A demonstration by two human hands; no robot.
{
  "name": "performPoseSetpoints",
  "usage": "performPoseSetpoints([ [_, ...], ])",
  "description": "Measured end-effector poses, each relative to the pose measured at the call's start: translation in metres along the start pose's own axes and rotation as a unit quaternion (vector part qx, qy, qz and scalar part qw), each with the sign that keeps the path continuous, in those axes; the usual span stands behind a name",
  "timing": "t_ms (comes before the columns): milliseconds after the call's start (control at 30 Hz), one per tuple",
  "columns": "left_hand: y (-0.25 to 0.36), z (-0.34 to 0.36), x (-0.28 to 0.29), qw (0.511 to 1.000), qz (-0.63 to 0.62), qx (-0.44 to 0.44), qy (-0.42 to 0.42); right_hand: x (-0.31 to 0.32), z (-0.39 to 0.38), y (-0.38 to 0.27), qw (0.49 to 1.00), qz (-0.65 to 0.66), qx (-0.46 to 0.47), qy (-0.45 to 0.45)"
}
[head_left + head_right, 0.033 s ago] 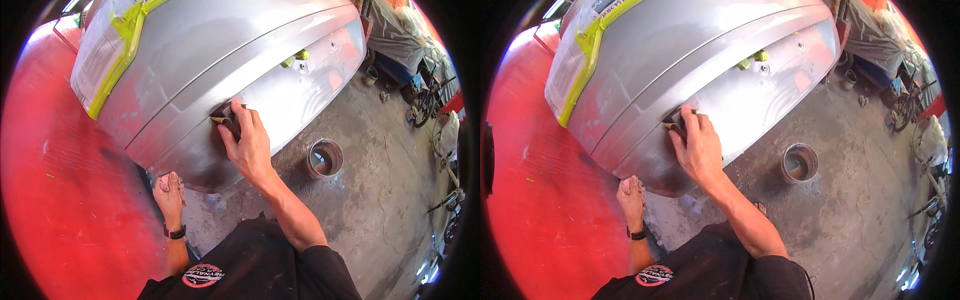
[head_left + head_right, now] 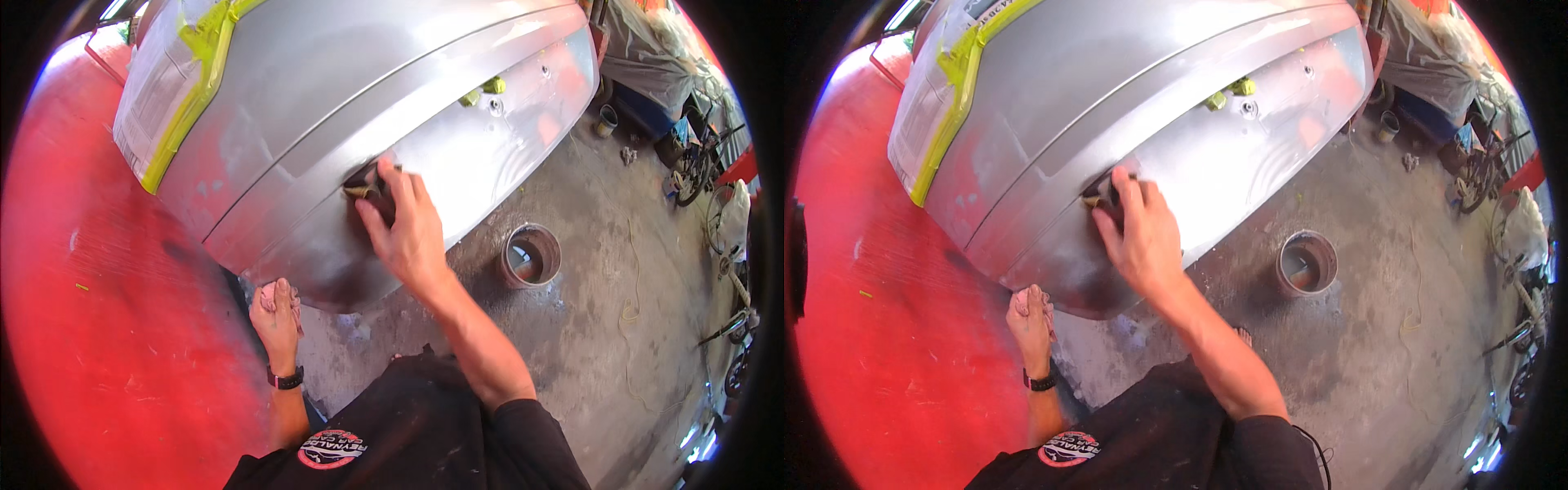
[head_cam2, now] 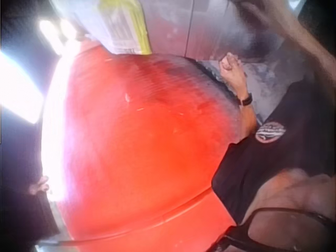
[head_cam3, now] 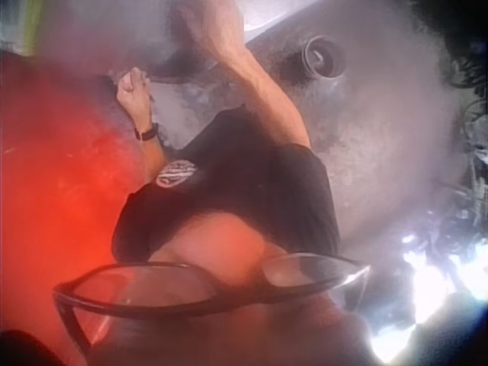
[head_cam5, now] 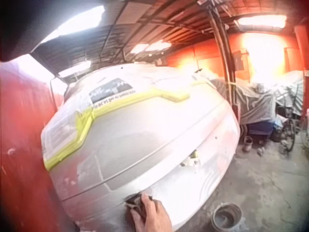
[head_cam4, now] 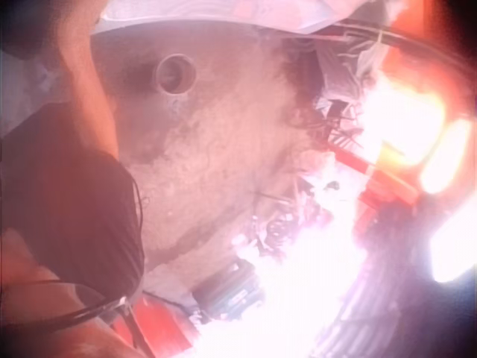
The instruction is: The person sands a silver car bumper with a sanding block, dipping it in a bucket of water and wiping the surface with a cloth. The person briefly removes and puts on glasses while continuing to sand the bumper.
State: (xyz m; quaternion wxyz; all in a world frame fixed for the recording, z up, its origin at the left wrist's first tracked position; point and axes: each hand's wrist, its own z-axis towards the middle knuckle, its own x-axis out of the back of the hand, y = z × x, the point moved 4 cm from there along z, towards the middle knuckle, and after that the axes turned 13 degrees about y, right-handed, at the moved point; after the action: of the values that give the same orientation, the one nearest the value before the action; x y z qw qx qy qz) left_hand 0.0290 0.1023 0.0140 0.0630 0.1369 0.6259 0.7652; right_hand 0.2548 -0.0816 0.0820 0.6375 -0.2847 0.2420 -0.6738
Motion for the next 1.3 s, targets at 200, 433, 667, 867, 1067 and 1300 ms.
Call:
performPoseSetpoints([
  [200,0.017,-0.006,-0.012,0.999,-0.022,0.038,-0.007,-0.003,0.027,0.037,0.988,-0.155,0.003,0.029],
  [433,0.018,-0.005,-0.007,0.999,0.019,0.034,-0.001,-0.004,0.025,0.027,0.995,-0.100,-0.003,0.001],
  [667,0.014,-0.006,-0.006,1.000,0.004,0.013,0.008,-0.002,0.005,0.004,0.999,-0.023,-0.025,-0.027],
  [867,0.014,-0.005,-0.009,0.999,0.012,0.026,0.016,-0.004,0.017,0.016,0.994,-0.086,-0.059,-0.020],
  [1067,0.022,-0.006,-0.009,0.999,0.032,0.042,-0.004,-0.007,0.031,0.041,0.977,-0.211,0.032,0.032],
  [1300,0.018,-0.006,-0.011,1.000,0.011,0.014,0.017,-0.002,0.011,0.018,0.996,-0.092,-0.017,-0.009],
])
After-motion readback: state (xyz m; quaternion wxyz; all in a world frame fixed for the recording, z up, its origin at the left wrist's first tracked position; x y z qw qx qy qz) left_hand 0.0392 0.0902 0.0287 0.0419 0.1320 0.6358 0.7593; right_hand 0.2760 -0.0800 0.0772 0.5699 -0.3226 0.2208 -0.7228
